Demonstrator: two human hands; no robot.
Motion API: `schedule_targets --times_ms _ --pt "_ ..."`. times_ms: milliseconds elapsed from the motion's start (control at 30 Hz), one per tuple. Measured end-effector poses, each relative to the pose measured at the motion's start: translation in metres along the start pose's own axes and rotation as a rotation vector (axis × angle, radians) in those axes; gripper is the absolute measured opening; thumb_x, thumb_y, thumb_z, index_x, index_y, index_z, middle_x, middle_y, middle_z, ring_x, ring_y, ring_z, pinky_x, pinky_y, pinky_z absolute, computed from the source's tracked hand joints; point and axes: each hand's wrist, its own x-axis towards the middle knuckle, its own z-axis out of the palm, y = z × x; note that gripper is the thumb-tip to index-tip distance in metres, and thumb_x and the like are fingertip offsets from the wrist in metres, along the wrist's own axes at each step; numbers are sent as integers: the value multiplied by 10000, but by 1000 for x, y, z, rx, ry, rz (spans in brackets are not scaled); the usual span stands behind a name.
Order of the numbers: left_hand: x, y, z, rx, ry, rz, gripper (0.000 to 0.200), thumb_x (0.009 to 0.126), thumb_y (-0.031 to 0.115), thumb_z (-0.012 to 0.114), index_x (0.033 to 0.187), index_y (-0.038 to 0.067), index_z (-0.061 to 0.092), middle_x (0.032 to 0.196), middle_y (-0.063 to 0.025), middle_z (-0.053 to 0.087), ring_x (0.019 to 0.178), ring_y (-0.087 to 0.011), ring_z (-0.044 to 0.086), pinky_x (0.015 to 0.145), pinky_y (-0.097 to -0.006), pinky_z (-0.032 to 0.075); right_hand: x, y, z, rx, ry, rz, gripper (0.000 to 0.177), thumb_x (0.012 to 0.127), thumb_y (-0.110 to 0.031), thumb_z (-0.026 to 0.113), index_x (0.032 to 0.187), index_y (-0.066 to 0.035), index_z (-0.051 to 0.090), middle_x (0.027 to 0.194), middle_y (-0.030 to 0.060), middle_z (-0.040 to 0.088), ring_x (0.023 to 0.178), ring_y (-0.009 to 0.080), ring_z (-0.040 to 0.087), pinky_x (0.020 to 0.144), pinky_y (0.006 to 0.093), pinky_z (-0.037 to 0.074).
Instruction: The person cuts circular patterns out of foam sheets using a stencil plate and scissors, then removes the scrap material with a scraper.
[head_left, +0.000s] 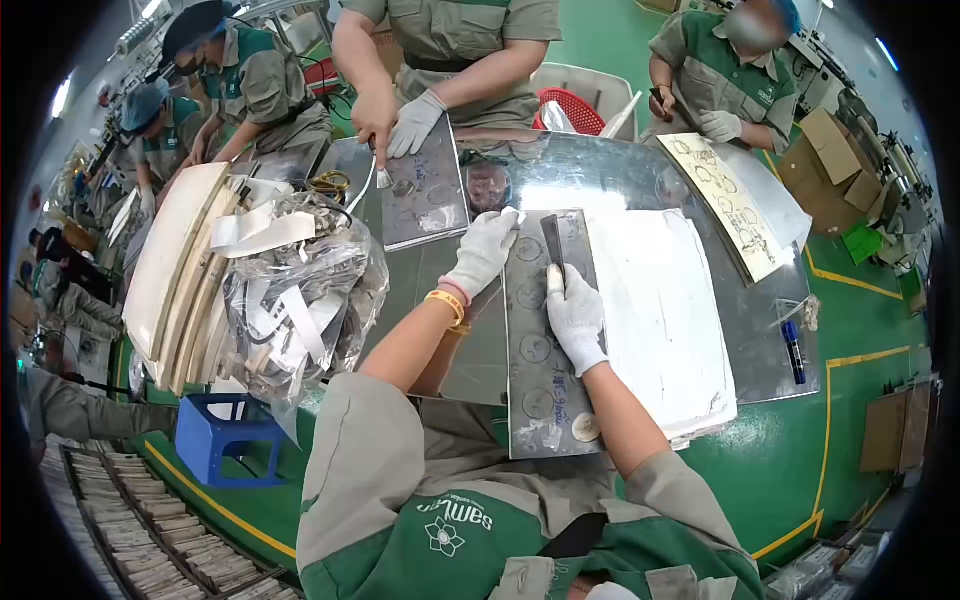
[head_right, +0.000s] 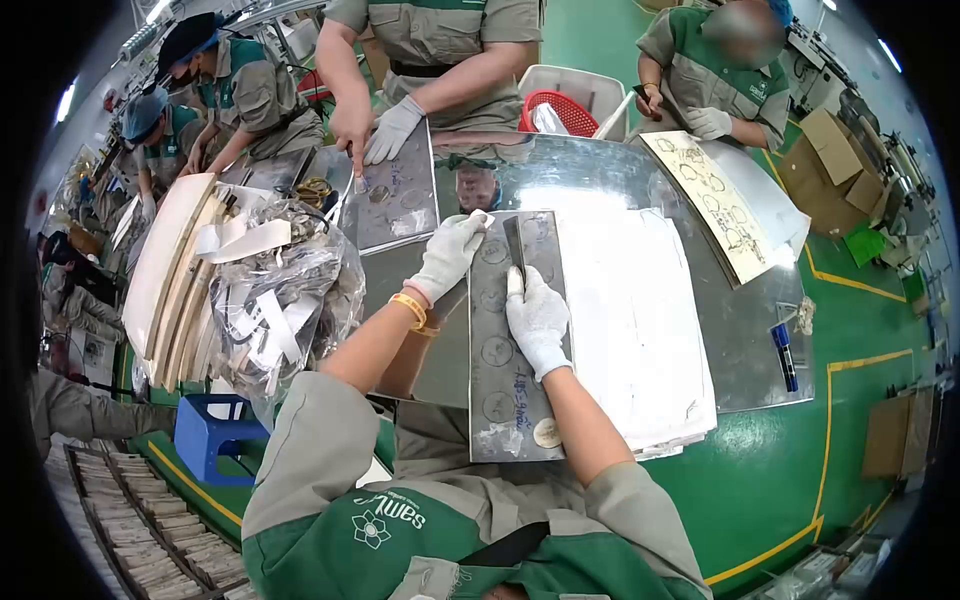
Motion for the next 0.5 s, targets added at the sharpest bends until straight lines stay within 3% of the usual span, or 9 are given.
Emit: schedule_targets --times_ms 133,200,267,367,500 --pt "-3 5 2 -223 43 -74 192 892 180 600 1032 53 635 963 -150 660 929 -318 630 824 -375 495 0 -3 -7 50 -56 43 409 965 -446 434 1093 -127 655 780 226 671 731 406 653 679 519 491" --pt "-9 19 -2 -494 129 -331 224 863 180 644 1028 29 627 929 -116 652 918 -260 642 814 -320 496 -1 0 -4 149 8 21 402 962 -439 439 1063 -119 661 785 208 676 749 408 650 689 512 488" --pt "-4 10 14 -278 354 -270 273 835 190 680 1040 18 623 972 -113 635 949 -253 634 825 -334 496 1 3 -2 179 2 42 405 958 -433 449 1065 -107 663 793 209 676 768 408 649 700 501 489" --pt "7 3 4 -135 35 -265 309 812 218 702 1047 29 634 1025 -130 615 985 -277 622 842 -357 494 0 -3 -12 238 -66 80 415 956 -427 458 1086 -88 660 802 218 675 782 404 651 710 490 491" --pt "24 -23 4 -140 8 -191 173 859 170 628 967 43 673 947 -156 656 922 -350 625 798 -420 493 -1 -1 -7 221 12 28 417 957 -423 461 1042 -67 661 777 202 676 774 397 652 703 484 490"
